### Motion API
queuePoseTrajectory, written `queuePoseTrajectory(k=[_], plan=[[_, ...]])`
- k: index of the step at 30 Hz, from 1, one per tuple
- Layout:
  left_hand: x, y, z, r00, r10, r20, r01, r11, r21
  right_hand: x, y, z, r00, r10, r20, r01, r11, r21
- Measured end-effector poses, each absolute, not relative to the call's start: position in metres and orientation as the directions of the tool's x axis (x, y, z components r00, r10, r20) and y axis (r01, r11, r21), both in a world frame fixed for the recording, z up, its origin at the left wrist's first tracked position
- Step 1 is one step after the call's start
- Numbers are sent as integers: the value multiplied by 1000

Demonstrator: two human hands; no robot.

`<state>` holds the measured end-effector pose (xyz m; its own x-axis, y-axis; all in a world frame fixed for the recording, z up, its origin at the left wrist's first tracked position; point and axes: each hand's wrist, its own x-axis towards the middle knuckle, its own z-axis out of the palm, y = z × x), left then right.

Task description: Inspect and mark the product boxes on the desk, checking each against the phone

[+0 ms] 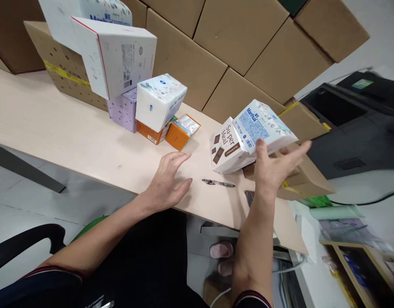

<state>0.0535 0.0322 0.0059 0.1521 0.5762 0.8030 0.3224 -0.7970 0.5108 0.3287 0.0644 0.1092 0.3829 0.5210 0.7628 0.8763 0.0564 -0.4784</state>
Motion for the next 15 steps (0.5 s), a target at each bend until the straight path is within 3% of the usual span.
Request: queuePoseTrajectory(k=[2,4,7,10,13,15], plan=[[54,31,7,147,577,804,317,-797,514,307,48,112,385,346,856,889,110,-445],[54,31,7,133,568,812,313,-802,509,281,39,112,295,274,915,904,230,-360],[54,31,6,96,568,817,321,-795,515,247,57,102,35,579,815,852,409,-327],[53,33,5,71,587,806,338,-775,534,227,108,84,-92,848,521,778,388,-494],[50,35,4,66,610,789,351,-755,554,217,158,68,-121,955,271,730,271,-627],[48,36,4,67,636,769,355,-735,577,213,174,62,-146,966,212,684,253,-684]])
